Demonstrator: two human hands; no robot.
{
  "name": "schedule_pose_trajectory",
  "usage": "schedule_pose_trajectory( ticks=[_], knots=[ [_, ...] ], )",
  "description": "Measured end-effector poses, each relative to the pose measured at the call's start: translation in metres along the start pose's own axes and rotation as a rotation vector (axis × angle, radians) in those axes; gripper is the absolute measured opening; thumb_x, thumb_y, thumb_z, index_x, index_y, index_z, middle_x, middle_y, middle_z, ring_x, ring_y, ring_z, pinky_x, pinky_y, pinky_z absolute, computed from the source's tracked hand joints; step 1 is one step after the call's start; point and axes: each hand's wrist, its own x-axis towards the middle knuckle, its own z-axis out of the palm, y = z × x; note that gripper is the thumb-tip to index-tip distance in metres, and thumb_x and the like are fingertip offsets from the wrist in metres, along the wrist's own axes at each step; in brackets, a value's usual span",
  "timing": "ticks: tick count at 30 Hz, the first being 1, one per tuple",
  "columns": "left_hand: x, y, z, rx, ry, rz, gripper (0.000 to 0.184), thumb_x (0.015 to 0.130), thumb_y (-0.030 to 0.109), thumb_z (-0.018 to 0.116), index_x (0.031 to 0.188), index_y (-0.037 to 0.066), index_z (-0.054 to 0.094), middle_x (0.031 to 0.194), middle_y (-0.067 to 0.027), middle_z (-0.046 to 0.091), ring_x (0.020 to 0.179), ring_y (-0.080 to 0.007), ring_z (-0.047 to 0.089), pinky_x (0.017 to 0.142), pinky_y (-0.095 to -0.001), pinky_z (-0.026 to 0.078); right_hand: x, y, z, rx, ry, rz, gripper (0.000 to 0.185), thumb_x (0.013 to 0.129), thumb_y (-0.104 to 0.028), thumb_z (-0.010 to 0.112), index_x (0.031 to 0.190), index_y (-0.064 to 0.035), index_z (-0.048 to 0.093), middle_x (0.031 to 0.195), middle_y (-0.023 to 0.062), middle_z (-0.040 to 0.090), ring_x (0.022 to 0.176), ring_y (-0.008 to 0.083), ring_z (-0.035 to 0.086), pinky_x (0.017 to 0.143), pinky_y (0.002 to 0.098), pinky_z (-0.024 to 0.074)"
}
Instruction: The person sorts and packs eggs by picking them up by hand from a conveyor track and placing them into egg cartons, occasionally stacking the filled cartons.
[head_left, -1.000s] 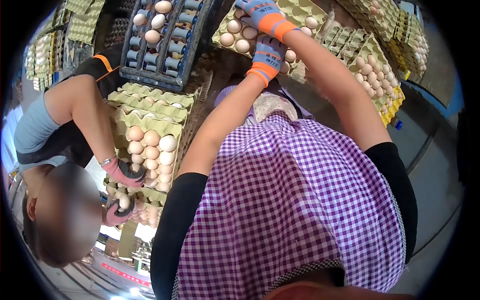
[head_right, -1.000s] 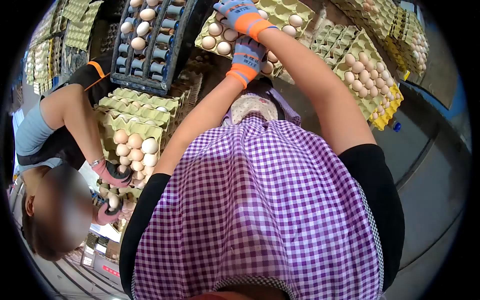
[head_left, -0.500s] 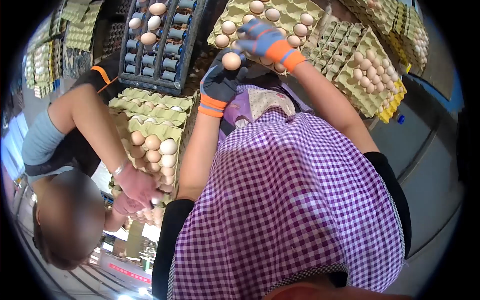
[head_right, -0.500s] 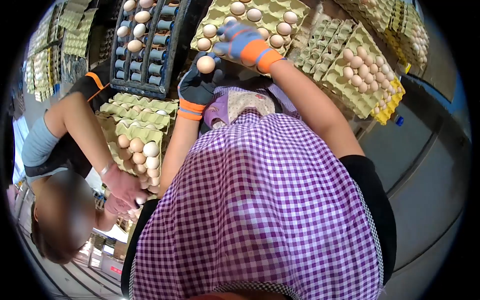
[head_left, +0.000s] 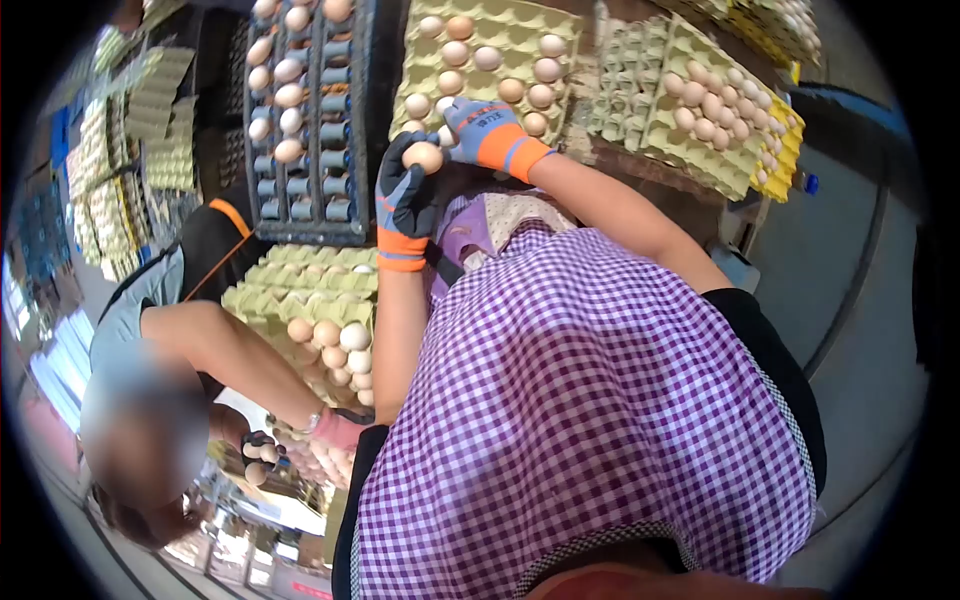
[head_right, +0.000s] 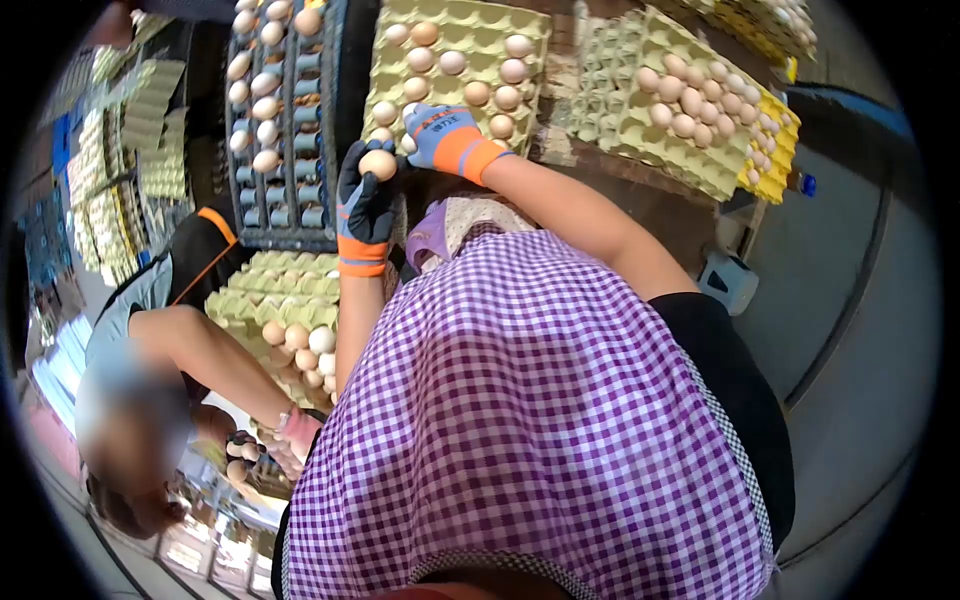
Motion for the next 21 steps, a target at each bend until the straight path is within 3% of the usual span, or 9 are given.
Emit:
schedule_pose_trajectory(
  ticks=[3, 5, 7, 11, 12, 13, 16, 18, 21],
  knots=[
    [0.018, -0.013, 0.009, 0.271, -0.026, -0.015, 0.054, 0.092, 0.02, 0.072, 0.137, 0.001, 0.049, 0.133, -0.0148, 0.057, 0.12, -0.0273, 0.059, 0.1, -0.0386, 0.053, -0.038, 0.062, -0.009, 0.385, 0.022, 0.167, 0.044, 0.074, -0.046, 0.077, 0.096, -0.008, 0.071, 0.1, 0.0168, 0.071, 0.092, 0.0339, 0.068, 0.079, 0.0428, 0.054],
    [0.036, -0.036, 0.036, 0.311, -0.062, -0.057, 0.052, 0.091, 0.017, 0.072, 0.135, 0.0, 0.051, 0.126, -0.0142, 0.061, 0.114, -0.0258, 0.062, 0.097, -0.0371, 0.054, -0.085, 0.091, -0.046, 0.818, 0.007, 0.381, 0.049, 0.072, -0.043, 0.085, 0.104, -0.0079, 0.072, 0.089, 0.0097, 0.072, 0.08, 0.0198, 0.067, 0.074, 0.0362, 0.0543],
    [0.059, -0.055, 0.081, 0.559, -0.138, -0.166, 0.048, 0.082, 0.005, 0.074, 0.127, -0.001, 0.057, 0.119, -0.0103, 0.063, 0.106, -0.0206, 0.063, 0.095, -0.0351, 0.053, -0.136, 0.138, -0.051, 0.991, 0.315, 0.394, 0.05, 0.071, -0.038, 0.087, 0.107, -0.0065, 0.072, 0.088, 0.0052, 0.071, 0.076, 0.0137, 0.065, 0.07, 0.0322, 0.0542],
    [0.116, -0.133, 0.178, 0.486, -0.403, -0.112, 0.05, 0.077, 0.007, 0.079, 0.123, -0.001, 0.06, 0.118, -0.0094, 0.063, 0.107, -0.0191, 0.062, 0.095, -0.0325, 0.052, -0.206, 0.198, -0.12, 0.73, 0.659, 0.702, 0.052, 0.072, -0.034, 0.088, 0.106, 0.0011, 0.071, 0.098, 0.0087, 0.071, 0.091, 0.0125, 0.064, 0.082, 0.0299, 0.0545],
    [0.134, -0.154, 0.203, 0.649, -0.471, 0.066, 0.047, 0.077, 0.003, 0.077, 0.122, 0.0, 0.061, 0.116, -0.0085, 0.064, 0.105, -0.0182, 0.062, 0.094, -0.0322, 0.052, -0.21, 0.218, -0.129, 0.594, 0.788, 0.627, 0.052, 0.072, -0.037, 0.086, 0.106, -0.0012, 0.071, 0.101, 0.0104, 0.072, 0.089, 0.0161, 0.066, 0.082, 0.0322, 0.0547],
    [0.154, -0.174, 0.227, 0.808, -0.537, 0.252, 0.045, 0.077, -0.001, 0.076, 0.12, 0.001, 0.061, 0.114, -0.0075, 0.065, 0.104, -0.0173, 0.062, 0.092, -0.0319, 0.053, -0.21, 0.246, -0.143, 0.349, 0.712, 0.647, 0.054, 0.073, -0.042, 0.082, 0.11, -0.0054, 0.07, 0.103, 0.0132, 0.072, 0.091, 0.0242, 0.069, 0.084, 0.0364, 0.0546],
    [0.19, -0.206, 0.29, 1.062, -0.525, 0.496, 0.04, 0.069, 0.006, 0.079, 0.107, 0.006, 0.067, 0.106, -0.0099, 0.064, 0.096, -0.0246, 0.064, 0.089, -0.0354, 0.053, -0.185, 0.277, -0.191, 0.117, 0.74, 0.685, 0.054, 0.074, -0.044, 0.076, 0.115, -0.0094, 0.068, 0.11, 0.0125, 0.069, 0.102, 0.0318, 0.066, 0.088, 0.0411, 0.0528],
    [0.212, -0.24, 0.301, 1.235, -0.519, 0.528, 0.038, 0.067, 0.012, 0.08, 0.103, 0.009, 0.069, 0.105, -0.0126, 0.064, 0.096, -0.0308, 0.064, 0.088, -0.0377, 0.052, -0.164, 0.304, -0.206, 0.015, 0.721, 0.656, 0.051, 0.076, -0.044, 0.073, 0.114, -0.0098, 0.067, 0.12, 0.0117, 0.063, 0.11, 0.0322, 0.062, 0.092, 0.0436, 0.0506],
    [0.206, -0.247, 0.314, 1.581, -0.495, 0.46, 0.045, 0.068, 0.026, 0.082, 0.108, 0.013, 0.069, 0.115, -0.0139, 0.063, 0.108, -0.0334, 0.06, 0.095, -0.0428, 0.048, -0.136, 0.342, -0.2, -0.15, 0.386, 0.609, 0.047, 0.083, -0.045, 0.065, 0.117, -0.0121, 0.065, 0.12, 0.0154, 0.06, 0.113, 0.0355, 0.06, 0.095, 0.0462, 0.0495]
  ],
)
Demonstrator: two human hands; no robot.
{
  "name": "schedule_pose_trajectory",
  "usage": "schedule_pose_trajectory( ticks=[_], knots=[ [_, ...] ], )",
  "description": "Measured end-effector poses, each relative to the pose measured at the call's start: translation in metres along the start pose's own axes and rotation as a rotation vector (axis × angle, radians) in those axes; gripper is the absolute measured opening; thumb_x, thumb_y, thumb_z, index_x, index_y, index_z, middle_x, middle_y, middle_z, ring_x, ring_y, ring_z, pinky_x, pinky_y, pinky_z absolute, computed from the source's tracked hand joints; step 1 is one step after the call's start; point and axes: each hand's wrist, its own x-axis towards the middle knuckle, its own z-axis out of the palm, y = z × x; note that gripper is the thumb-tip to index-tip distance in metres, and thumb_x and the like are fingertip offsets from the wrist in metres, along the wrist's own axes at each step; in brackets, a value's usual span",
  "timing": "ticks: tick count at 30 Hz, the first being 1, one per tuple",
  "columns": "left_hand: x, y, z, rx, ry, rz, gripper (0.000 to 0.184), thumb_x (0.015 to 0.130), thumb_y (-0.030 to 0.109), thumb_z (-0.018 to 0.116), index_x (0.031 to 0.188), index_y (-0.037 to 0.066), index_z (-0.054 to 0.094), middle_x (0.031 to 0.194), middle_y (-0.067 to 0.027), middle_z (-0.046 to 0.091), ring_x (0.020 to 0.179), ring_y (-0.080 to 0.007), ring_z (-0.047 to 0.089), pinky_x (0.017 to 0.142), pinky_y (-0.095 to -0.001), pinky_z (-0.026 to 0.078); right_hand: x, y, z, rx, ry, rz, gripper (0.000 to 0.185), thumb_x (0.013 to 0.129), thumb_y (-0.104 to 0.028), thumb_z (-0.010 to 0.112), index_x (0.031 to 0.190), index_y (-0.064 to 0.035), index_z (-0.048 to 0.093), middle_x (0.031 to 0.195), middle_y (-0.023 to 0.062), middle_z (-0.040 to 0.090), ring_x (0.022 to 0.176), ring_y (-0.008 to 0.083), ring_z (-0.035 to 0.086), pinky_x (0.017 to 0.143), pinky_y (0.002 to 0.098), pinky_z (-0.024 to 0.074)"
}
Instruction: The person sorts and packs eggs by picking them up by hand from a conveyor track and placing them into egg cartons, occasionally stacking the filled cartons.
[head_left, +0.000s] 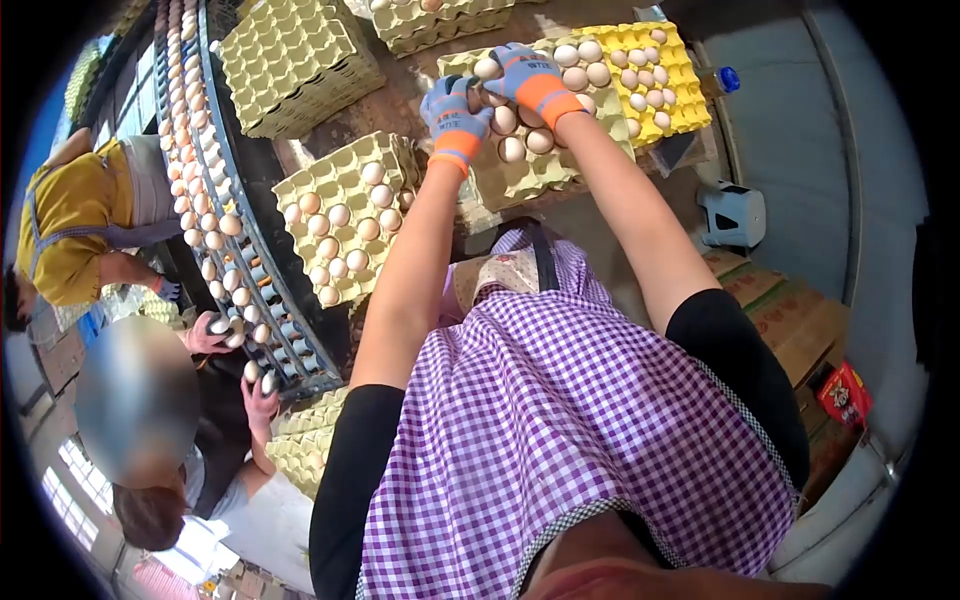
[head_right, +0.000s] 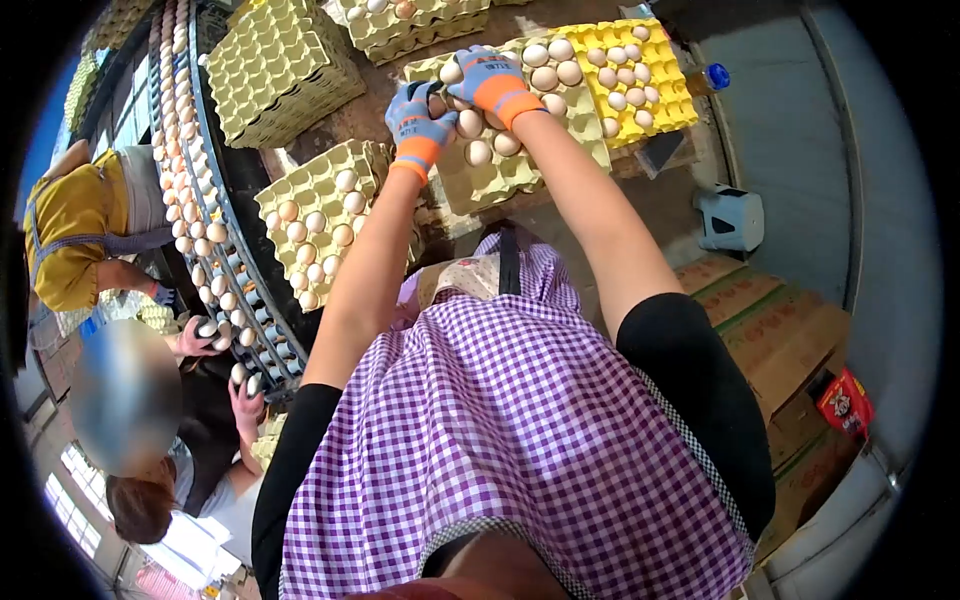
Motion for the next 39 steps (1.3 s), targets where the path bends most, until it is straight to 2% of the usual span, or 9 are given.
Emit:
schedule_pose_trajectory(
  ticks=[6, 9, 11, 16, 23, 30, 34, 38, 39],
  knots=[
    [-0.077, -0.02, -0.049, 0.051, 0.228, -0.044, 0.059, 0.075, 0.03, 0.079, 0.127, 0.011, 0.06, 0.128, -0.0172, 0.056, 0.124, -0.0387, 0.047, 0.107, -0.0488, 0.036, 0.022, 0.028, 0.016, 0.315, 0.476, -0.18, 0.033, 0.092, -0.024, 0.059, 0.123, -0.0104, 0.061, 0.117, 0.0213, 0.06, 0.108, 0.0418, 0.058, 0.091, 0.0486, 0.0501],
    [-0.163, -0.035, -0.088, 0.081, 0.254, -0.283, 0.054, 0.078, 0.021, 0.077, 0.127, 0.008, 0.06, 0.128, -0.0182, 0.056, 0.123, -0.0387, 0.048, 0.107, -0.0475, 0.036, 0.014, 0.032, 0.03, -0.164, 0.131, -0.22, 0.05, 0.096, -0.032, 0.052, 0.143, -0.0146, 0.05, 0.145, 0.0124, 0.051, 0.132, 0.0315, 0.048, 0.112, 0.0528, 0.0333],
    [-0.216, -0.036, -0.109, 0.091, 0.286, -0.403, 0.052, 0.079, 0.019, 0.075, 0.127, 0.007, 0.06, 0.127, -0.0182, 0.056, 0.122, -0.0386, 0.049, 0.107, -0.0478, 0.037, 0.012, 0.029, 0.029, -0.078, 0.254, -0.198, 0.048, 0.095, -0.034, 0.051, 0.14, -0.0156, 0.051, 0.144, 0.0104, 0.051, 0.133, 0.031, 0.046, 0.112, 0.0585, 0.0292],
    [-0.308, -0.09, -0.165, -0.178, 0.423, -0.633, 0.046, 0.084, 0.012, 0.07, 0.128, 0.004, 0.06, 0.124, -0.0178, 0.059, 0.118, -0.0361, 0.054, 0.104, -0.0456, 0.041, -0.031, -0.131, 0.004, 0.825, 0.168, -0.26, 0.039, 0.089, -0.019, 0.068, 0.126, -0.0089, 0.064, 0.122, 0.0145, 0.065, 0.11, 0.0308, 0.062, 0.098, 0.0397, 0.0468],
    [-0.205, -0.23, -0.24, 0.271, 0.312, -0.323, 0.045, 0.085, 0.015, 0.07, 0.128, 0.005, 0.062, 0.124, -0.02, 0.064, 0.118, -0.0399, 0.056, 0.103, -0.0467, 0.044, -0.024, -0.308, 0.082, 0.323, -0.299, -0.586, 0.063, 0.09, -0.047, 0.063, 0.139, -0.0097, 0.05, 0.132, 0.0154, 0.062, 0.126, 0.0337, 0.055, 0.114, 0.0458, 0.0335],
    [-0.15, -0.334, -0.233, 0.402, -0.108, 0.0, 0.061, 0.085, 0.013, 0.069, 0.143, 0.018, 0.051, 0.141, -0.0116, 0.055, 0.133, -0.0378, 0.045, 0.114, -0.0468, 0.033, -0.006, -0.358, 0.195, 0.038, -0.087, -0.6, 0.057, 0.091, -0.044, 0.062, 0.138, -0.0121, 0.052, 0.134, 0.0139, 0.061, 0.13, 0.0303, 0.052, 0.117, 0.0475, 0.0273],
    [-0.149, -0.332, -0.24, 0.311, -0.095, -0.034, 0.076, 0.075, 0.018, 0.08, 0.145, 0.022, 0.049, 0.143, -0.0173, 0.052, 0.132, -0.0421, 0.044, 0.113, -0.0468, 0.034, -0.007, -0.352, 0.192, 0.078, -0.095, -0.553, 0.052, 0.091, -0.04, 0.063, 0.135, -0.0145, 0.056, 0.131, 0.0129, 0.063, 0.13, 0.0303, 0.053, 0.118, 0.0472, 0.0251],
    [-0.15, -0.336, -0.239, -0.03, 0.242, 0.026, 0.077, 0.07, 0.017, 0.077, 0.142, 0.01, 0.05, 0.14, -0.0202, 0.051, 0.131, -0.0388, 0.046, 0.112, -0.0478, 0.036, -0.014, -0.338, 0.159, 0.458, -0.136, -0.378, 0.043, 0.092, -0.031, 0.064, 0.13, -0.01, 0.059, 0.127, 0.0131, 0.065, 0.121, 0.0334, 0.058, 0.109, 0.042, 0.0405],
    [-0.159, -0.334, -0.24, -0.03, 0.263, -0.049, 0.076, 0.07, 0.018, 0.077, 0.142, 0.012, 0.051, 0.14, -0.0186, 0.051, 0.13, -0.0381, 0.046, 0.112, -0.0474, 0.036, -0.015, -0.331, 0.155, 0.89, -0.149, -0.223, 0.04, 0.094, -0.029, 0.063, 0.128, -0.008, 0.06, 0.125, 0.0125, 0.065, 0.118, 0.0323, 0.06, 0.105, 0.0425, 0.0456]
  ],
)
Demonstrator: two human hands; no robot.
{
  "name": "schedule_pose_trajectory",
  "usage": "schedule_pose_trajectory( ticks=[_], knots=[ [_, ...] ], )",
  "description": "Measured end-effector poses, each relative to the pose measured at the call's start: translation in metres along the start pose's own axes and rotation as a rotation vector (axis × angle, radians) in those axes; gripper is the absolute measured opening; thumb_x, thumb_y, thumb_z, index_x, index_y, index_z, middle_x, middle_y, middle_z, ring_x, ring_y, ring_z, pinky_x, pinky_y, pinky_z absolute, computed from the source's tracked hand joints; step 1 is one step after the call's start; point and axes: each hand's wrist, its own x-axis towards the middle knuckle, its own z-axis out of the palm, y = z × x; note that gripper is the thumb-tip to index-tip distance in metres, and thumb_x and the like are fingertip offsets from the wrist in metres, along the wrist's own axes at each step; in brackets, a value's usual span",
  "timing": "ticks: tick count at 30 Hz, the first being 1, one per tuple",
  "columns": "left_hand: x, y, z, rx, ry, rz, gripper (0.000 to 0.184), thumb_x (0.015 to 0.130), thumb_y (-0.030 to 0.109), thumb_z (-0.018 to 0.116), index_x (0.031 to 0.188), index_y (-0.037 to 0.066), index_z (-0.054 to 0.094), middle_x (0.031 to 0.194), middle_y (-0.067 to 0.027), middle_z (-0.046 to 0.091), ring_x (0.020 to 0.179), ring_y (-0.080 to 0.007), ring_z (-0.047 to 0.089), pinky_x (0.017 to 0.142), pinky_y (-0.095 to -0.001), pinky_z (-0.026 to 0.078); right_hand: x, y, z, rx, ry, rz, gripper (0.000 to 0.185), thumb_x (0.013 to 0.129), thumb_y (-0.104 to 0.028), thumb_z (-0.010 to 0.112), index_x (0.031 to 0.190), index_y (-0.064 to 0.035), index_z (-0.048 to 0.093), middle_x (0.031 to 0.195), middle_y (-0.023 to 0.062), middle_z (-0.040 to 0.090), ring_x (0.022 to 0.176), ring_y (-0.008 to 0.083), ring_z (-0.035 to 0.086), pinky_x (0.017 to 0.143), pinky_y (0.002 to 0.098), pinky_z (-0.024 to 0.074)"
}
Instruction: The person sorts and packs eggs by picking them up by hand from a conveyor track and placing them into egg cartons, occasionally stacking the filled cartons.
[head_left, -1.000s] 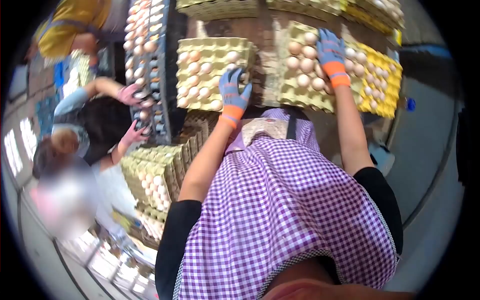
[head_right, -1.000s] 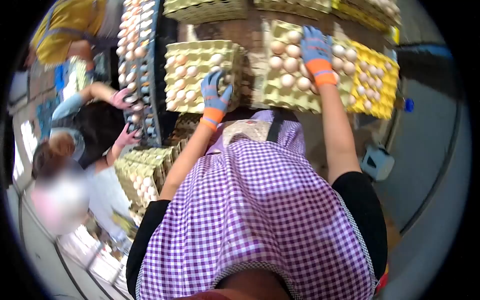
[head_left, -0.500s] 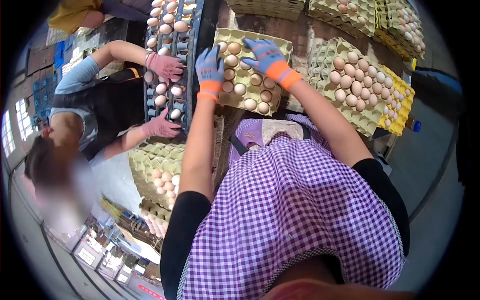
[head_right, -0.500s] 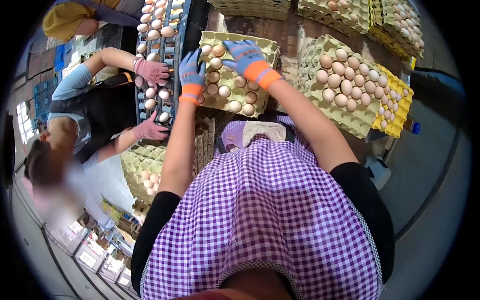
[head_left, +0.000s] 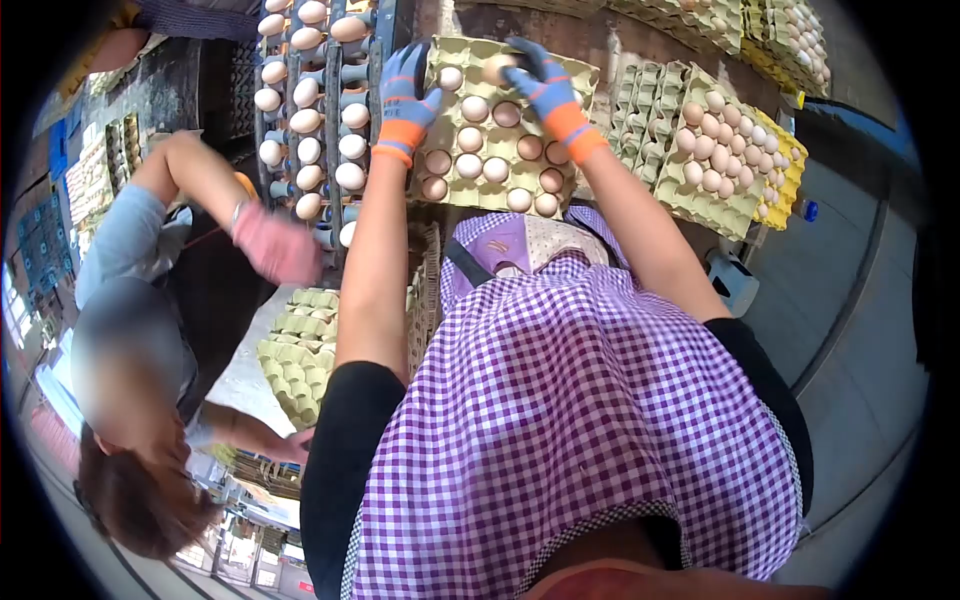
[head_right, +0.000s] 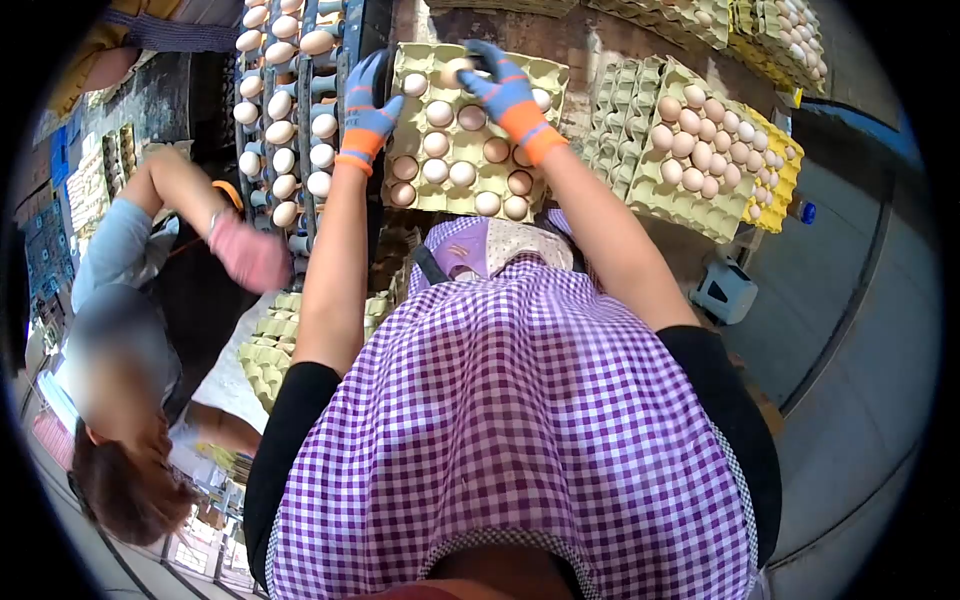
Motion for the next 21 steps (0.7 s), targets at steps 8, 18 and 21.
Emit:
schedule_pose_trajectory(
  ticks=[8, 18, 21],
  knots=[
    [0.007, -0.016, 0.033, 0.403, -0.275, 0.207, 0.046, 0.071, 0.026, 0.081, 0.115, 0.02, 0.068, 0.129, -0.0113, 0.06, 0.125, -0.0352, 0.052, 0.107, -0.0476, 0.04, -0.058, 0.082, -0.08, 1.106, -0.047, 0.394, 0.029, 0.1, -0.027, 0.055, 0.101, -0.001, 0.068, 0.09, 0.0082, 0.07, 0.073, 0.02, 0.065, 0.065, 0.0355, 0.0564],
    [0.013, 0.18, 0.06, -0.323, -0.225, 0.07, 0.064, 0.08, 0.013, 0.076, 0.138, 0.005, 0.053, 0.143, -0.0151, 0.049, 0.134, -0.0311, 0.044, 0.116, -0.0408, 0.031, -0.076, -0.003, -0.107, 0.753, -0.148, 0.38, 0.038, 0.099, -0.028, 0.064, 0.131, -0.0071, 0.06, 0.116, 0.0036, 0.066, 0.108, 0.0127, 0.059, 0.089, 0.0304, 0.051],
    [0.008, 0.226, 0.079, -0.476, -0.189, -0.271, 0.078, 0.081, 0.014, 0.075, 0.148, -0.001, 0.038, 0.149, -0.0167, 0.042, 0.14, -0.0301, 0.037, 0.118, -0.0414, 0.027, -0.059, 0.016, -0.199, 0.935, 0.039, 0.275, 0.039, 0.096, -0.034, 0.068, 0.12, -0.0038, 0.064, 0.104, 0.0052, 0.069, 0.094, 0.0143, 0.065, 0.082, 0.0313, 0.054]
  ],
)
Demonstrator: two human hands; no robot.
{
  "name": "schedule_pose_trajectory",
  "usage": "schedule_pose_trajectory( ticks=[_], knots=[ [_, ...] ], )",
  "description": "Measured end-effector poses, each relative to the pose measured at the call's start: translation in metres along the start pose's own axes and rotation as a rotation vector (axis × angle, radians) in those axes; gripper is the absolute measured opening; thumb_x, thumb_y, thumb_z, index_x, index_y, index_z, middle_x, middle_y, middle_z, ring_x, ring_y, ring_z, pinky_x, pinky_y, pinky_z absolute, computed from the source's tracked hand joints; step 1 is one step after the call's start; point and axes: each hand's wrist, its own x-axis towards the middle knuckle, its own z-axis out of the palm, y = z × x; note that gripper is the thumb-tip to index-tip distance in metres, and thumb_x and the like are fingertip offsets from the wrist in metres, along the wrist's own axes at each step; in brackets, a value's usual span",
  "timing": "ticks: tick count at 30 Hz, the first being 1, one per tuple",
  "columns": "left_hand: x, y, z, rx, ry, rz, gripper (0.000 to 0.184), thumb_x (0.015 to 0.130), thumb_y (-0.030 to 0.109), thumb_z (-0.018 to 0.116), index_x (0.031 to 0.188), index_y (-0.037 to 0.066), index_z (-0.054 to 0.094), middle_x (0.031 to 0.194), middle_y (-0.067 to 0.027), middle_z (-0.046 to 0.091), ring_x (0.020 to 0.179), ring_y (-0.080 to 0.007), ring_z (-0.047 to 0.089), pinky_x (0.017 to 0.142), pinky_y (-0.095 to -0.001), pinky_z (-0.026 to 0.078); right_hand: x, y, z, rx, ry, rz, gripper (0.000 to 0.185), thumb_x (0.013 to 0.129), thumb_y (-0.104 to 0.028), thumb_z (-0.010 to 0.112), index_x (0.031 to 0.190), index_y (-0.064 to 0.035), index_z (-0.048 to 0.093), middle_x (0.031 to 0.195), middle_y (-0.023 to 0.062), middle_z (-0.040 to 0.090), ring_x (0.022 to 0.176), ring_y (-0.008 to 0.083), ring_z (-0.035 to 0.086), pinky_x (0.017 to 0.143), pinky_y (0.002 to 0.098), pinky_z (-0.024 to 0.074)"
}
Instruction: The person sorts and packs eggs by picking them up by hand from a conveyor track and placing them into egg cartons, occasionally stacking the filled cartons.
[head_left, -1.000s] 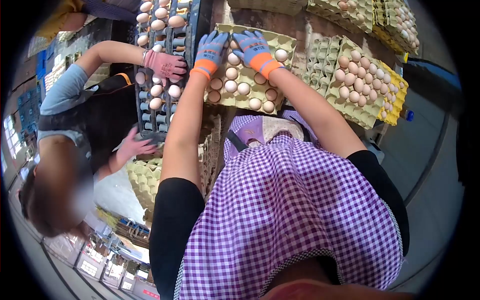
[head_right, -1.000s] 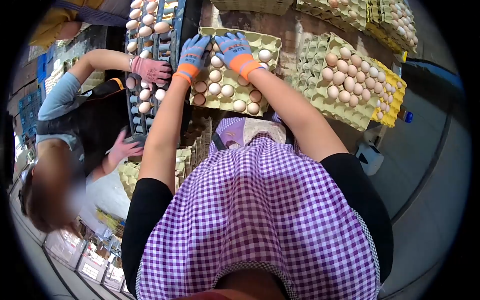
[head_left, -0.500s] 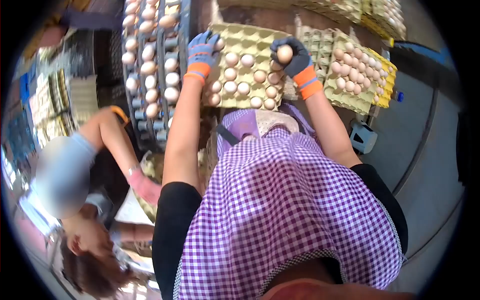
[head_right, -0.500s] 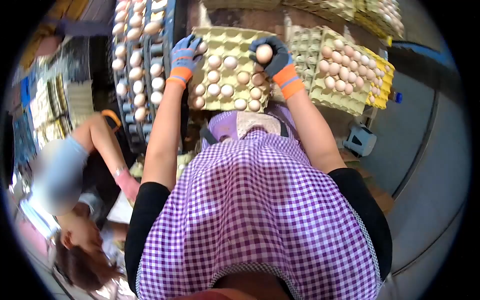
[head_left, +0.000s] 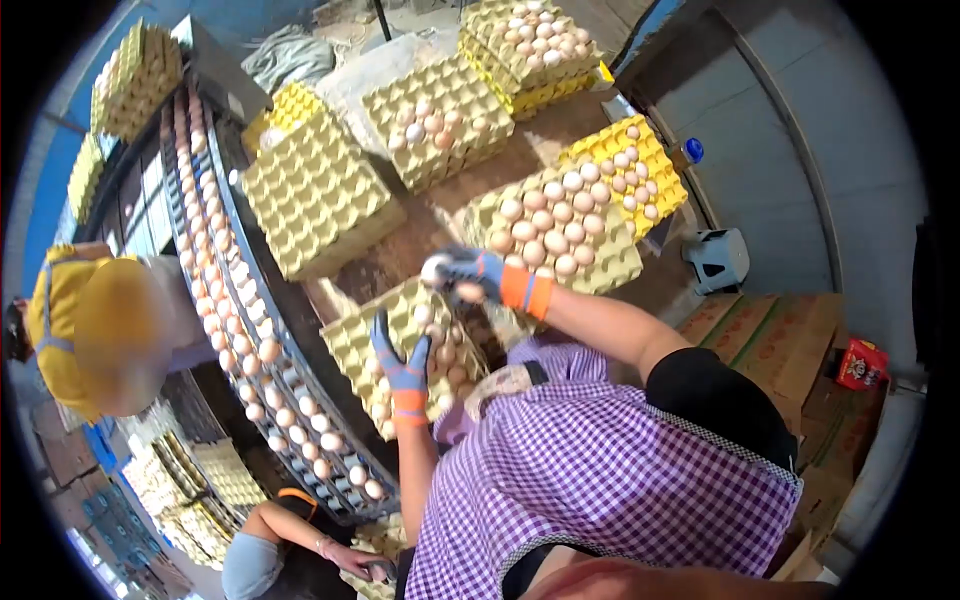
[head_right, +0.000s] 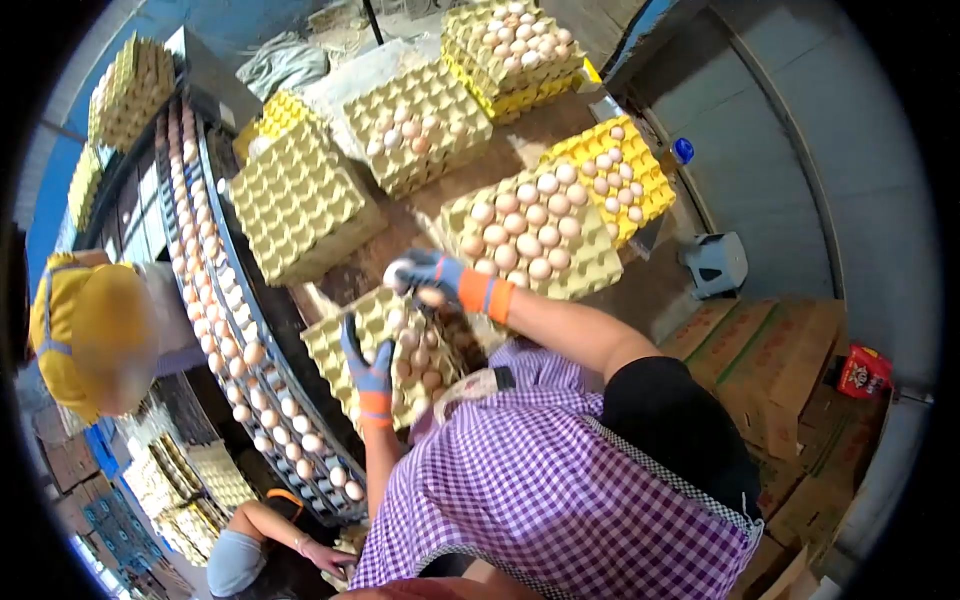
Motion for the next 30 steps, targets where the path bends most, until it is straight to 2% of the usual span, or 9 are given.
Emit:
schedule_pose_trajectory(
  ticks=[3, 6, 10, 15, 16, 19, 20, 22, 30],
  knots=[
    [-0.033, -0.016, 0.016, 0.03, 0.097, -0.227, 0.061, 0.089, 0.011, 0.066, 0.144, -0.002, 0.044, 0.145, -0.0164, 0.047, 0.137, -0.029, 0.041, 0.117, -0.04, 0.028, 0.044, -0.125, -0.117, 0.071, 0.18, -0.211, 0.028, 0.096, -0.032, 0.068, 0.1, -0.0046, 0.068, 0.089, 0.0061, 0.071, 0.078, 0.0135, 0.066, 0.065, 0.0276, 0.0554],
    [-0.081, -0.043, 0.028, 0.262, 0.141, -0.341, 0.05, 0.088, 0.007, 0.063, 0.136, -0.004, 0.052, 0.135, -0.0151, 0.056, 0.126, -0.0284, 0.052, 0.109, -0.0389, 0.04, 0.168, -0.182, -0.307, -0.226, 0.619, -0.479, 0.041, 0.081, -0.013, 0.082, 0.117, -0.0076, 0.062, 0.097, 0.0064, 0.07, 0.079, 0.0179, 0.067, 0.066, 0.0282, 0.0575],
    [-0.113, -0.012, 0.062, 0.258, 0.203, -0.431, 0.043, 0.085, 0.006, 0.067, 0.127, -0.002, 0.059, 0.125, -0.0148, 0.061, 0.119, -0.0283, 0.055, 0.106, -0.0397, 0.041, 0.264, -0.288, -0.39, -0.695, 0.695, -0.457, 0.044, 0.087, -0.027, 0.074, 0.122, -0.007, 0.058, 0.104, 0.0141, 0.071, 0.09, 0.0242, 0.069, 0.067, 0.0378, 0.0561],
    [-0.149, -0.022, 0.071, 0.418, 0.223, -0.446, 0.046, 0.082, 0.011, 0.073, 0.125, 0.0, 0.062, 0.124, -0.0174, 0.062, 0.117, -0.0327, 0.057, 0.104, -0.0423, 0.043, 0.343, -0.354, -0.447, -1.532, 0.712, -0.337, 0.058, 0.093, -0.044, 0.058, 0.137, -0.0053, 0.053, 0.121, 0.0193, 0.065, 0.108, 0.0327, 0.062, 0.093, 0.0475, 0.0491],
    [-0.147, -0.019, 0.07, 0.47, 0.204, -0.427, 0.046, 0.082, 0.01, 0.073, 0.126, -0.001, 0.061, 0.127, -0.0179, 0.062, 0.119, -0.0332, 0.057, 0.105, -0.0425, 0.042, 0.368, -0.349, -0.486, -1.646, 0.711, -0.124, 0.059, 0.095, -0.047, 0.051, 0.135, -0.0036, 0.055, 0.123, 0.0193, 0.064, 0.113, 0.0325, 0.059, 0.096, 0.0466, 0.0479],
    [-0.152, -0.001, 0.069, 0.611, 0.227, -0.492, 0.037, 0.089, 0.014, 0.068, 0.123, 0.0, 0.062, 0.121, -0.019, 0.062, 0.114, -0.035, 0.058, 0.101, -0.0418, 0.044, 0.4, -0.337, -0.558, -2.053, 0.298, -0.953, 0.042, 0.096, -0.029, 0.061, 0.13, -0.0044, 0.057, 0.106, 0.0132, 0.066, 0.088, 0.0288, 0.063, 0.079, 0.0454, 0.0542],
    [-0.152, 0.002, 0.069, 0.64, 0.251, -0.486, 0.037, 0.088, 0.014, 0.068, 0.122, 0.002, 0.064, 0.12, -0.0185, 0.062, 0.114, -0.0354, 0.057, 0.102, -0.0418, 0.043, 0.369, -0.346, -0.448, -1.275, 0.494, -0.412, 0.046, 0.09, -0.026, 0.072, 0.129, -0.0059, 0.06, 0.097, 0.0069, 0.067, 0.078, 0.0196, 0.062, 0.069, 0.036, 0.0537],
    [-0.145, -0.004, 0.069, 0.645, 0.303, -0.539, 0.041, 0.083, 0.014, 0.071, 0.123, 0.007, 0.065, 0.121, -0.0165, 0.062, 0.116, -0.0341, 0.056, 0.103, -0.0427, 0.043, 0.331, -0.305, -0.386, -1.021, 0.428, -0.308, 0.042, 0.089, -0.025, 0.074, 0.126, -0.0076, 0.065, 0.097, 0.0014, 0.068, 0.08, 0.0101, 0.061, 0.066, 0.0279, 0.0508],
    [-0.108, -0.056, 0.022, 0.886, 0.261, -0.397, 0.053, 0.079, 0.018, 0.075, 0.129, 0.008, 0.058, 0.122, -0.0181, 0.06, 0.113, -0.038, 0.056, 0.098, -0.0473, 0.044, 0.081, -0.096, -0.021, -0.999, -0.647, -0.092, 0.044, 0.083, -0.019, 0.079, 0.124, -0.0097, 0.066, 0.11, 0.004, 0.068, 0.096, 0.0135, 0.064, 0.079, 0.0281, 0.0529]
  ],
)
